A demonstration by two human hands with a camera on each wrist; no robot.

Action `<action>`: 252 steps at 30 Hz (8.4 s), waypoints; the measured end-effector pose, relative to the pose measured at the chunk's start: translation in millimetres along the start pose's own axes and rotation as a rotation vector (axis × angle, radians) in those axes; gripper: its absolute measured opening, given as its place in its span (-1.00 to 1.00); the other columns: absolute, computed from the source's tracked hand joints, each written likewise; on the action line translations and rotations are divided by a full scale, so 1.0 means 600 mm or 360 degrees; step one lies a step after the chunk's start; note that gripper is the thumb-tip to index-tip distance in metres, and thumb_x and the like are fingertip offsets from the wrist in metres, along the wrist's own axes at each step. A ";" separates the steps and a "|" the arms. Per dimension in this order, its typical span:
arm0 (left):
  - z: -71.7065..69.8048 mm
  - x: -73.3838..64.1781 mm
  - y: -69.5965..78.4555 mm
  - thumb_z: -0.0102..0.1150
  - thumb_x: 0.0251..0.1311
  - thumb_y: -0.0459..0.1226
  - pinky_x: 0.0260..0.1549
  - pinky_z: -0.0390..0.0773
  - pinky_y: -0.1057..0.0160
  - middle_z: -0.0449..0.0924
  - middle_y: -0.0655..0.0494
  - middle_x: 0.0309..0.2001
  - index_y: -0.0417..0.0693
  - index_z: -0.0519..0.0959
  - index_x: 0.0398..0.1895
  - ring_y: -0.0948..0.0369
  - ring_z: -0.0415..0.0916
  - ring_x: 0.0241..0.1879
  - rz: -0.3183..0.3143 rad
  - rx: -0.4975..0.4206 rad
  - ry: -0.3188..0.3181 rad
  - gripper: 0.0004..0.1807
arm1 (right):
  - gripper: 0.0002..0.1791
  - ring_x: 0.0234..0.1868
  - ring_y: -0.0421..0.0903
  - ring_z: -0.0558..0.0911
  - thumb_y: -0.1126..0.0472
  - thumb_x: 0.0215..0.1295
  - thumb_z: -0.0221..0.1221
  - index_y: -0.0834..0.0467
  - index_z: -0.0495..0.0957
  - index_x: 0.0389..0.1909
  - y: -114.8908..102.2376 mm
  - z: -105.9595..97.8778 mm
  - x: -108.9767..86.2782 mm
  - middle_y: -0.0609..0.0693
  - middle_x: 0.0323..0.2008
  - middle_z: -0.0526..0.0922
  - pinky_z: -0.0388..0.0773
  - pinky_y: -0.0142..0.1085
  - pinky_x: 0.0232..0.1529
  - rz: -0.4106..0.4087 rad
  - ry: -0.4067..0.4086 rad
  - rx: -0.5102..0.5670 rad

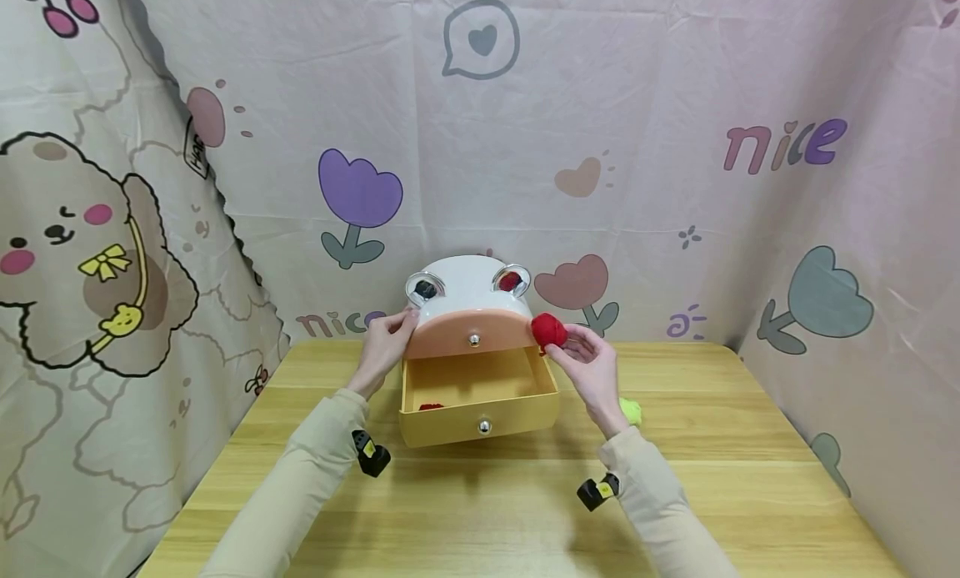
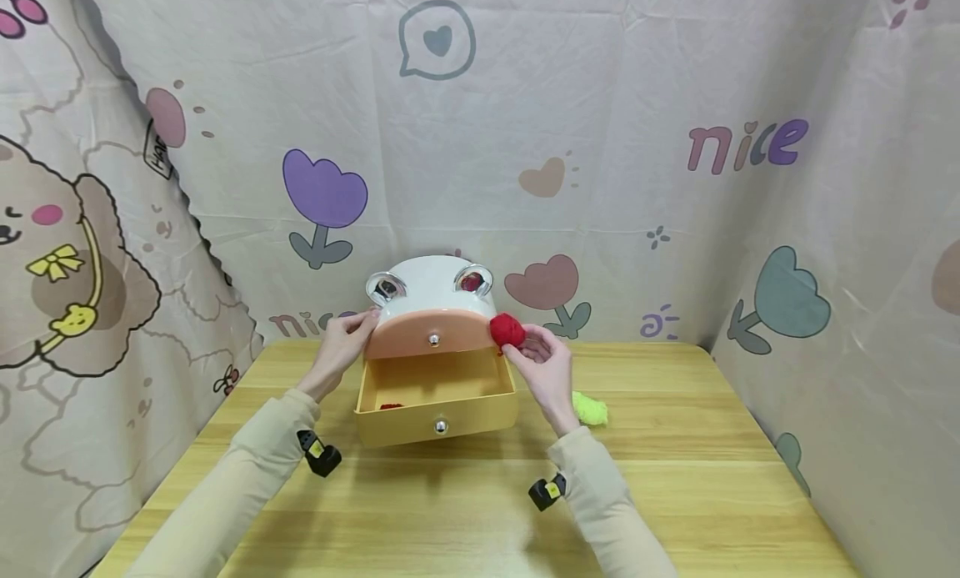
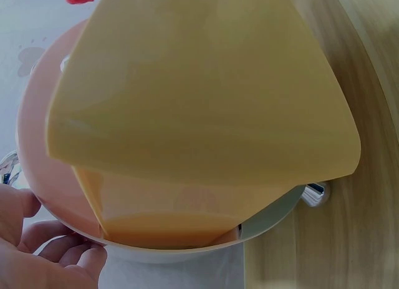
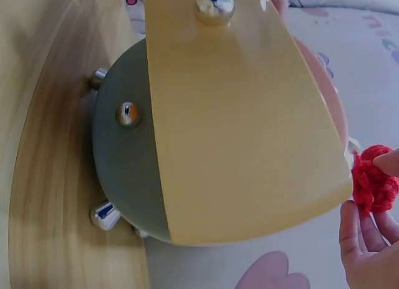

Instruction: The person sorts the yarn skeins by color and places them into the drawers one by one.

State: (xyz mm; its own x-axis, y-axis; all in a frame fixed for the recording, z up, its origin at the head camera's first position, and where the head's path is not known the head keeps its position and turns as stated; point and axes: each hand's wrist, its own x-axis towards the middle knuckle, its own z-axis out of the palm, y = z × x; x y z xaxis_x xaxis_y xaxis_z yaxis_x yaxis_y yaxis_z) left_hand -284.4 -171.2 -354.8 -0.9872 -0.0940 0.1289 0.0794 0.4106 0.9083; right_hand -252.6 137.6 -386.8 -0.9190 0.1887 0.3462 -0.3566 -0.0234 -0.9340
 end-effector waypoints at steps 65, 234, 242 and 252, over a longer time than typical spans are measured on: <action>0.001 -0.001 0.002 -0.02 0.51 -0.05 0.50 0.26 0.01 0.33 -0.03 0.47 -0.20 0.41 0.38 -0.04 0.22 0.52 0.0006 -0.0016 -0.0008 -0.46 | -0.69 -0.61 -0.22 0.65 0.40 0.19 0.37 0.50 0.55 -0.13 -0.004 0.044 -0.077 0.25 -0.48 0.72 0.65 -0.42 -0.52 -0.0194 -0.0262 -0.0073; 0.000 -0.001 0.000 -0.04 0.53 -0.07 0.45 0.33 0.00 0.33 -0.03 0.46 -0.19 0.42 0.37 -0.04 0.27 0.48 0.0038 0.0009 0.0006 -0.49 | -0.83 -0.47 -0.03 0.77 0.33 0.12 0.43 0.29 0.65 -0.32 0.117 0.152 -0.056 0.17 -0.43 0.79 0.69 -0.48 -0.39 -0.0471 -0.0235 -0.0542; 0.001 0.000 0.001 -0.03 0.52 -0.06 0.44 0.35 -0.01 0.34 -0.03 0.46 -0.17 0.42 0.38 -0.05 0.29 0.47 0.0024 0.0012 0.0018 -0.48 | -0.84 -0.48 -0.03 0.77 0.33 0.11 0.44 0.28 0.65 -0.35 0.116 0.156 -0.050 0.16 -0.45 0.79 0.69 -0.47 -0.40 -0.0502 -0.0209 -0.0567; 0.000 -0.002 0.001 -0.02 0.52 -0.06 0.40 0.41 -0.03 0.36 -0.06 0.45 -0.17 0.43 0.38 -0.06 0.34 0.44 0.0020 0.0018 0.0017 -0.48 | -0.83 -0.48 -0.01 0.76 0.34 0.10 0.44 0.30 0.65 -0.34 0.120 0.158 -0.049 0.16 -0.46 0.78 0.69 -0.47 -0.40 -0.0519 -0.0195 -0.0547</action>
State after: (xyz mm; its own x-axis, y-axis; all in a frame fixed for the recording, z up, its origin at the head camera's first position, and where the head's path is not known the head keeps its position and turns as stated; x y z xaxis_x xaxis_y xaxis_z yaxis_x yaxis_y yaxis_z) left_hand -283.3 -170.8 -354.4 -0.9846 -0.0982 0.1445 0.0903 0.4219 0.9021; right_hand -267.5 37.3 -455.7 -0.7889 0.0149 0.6144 -0.5722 0.3471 -0.7431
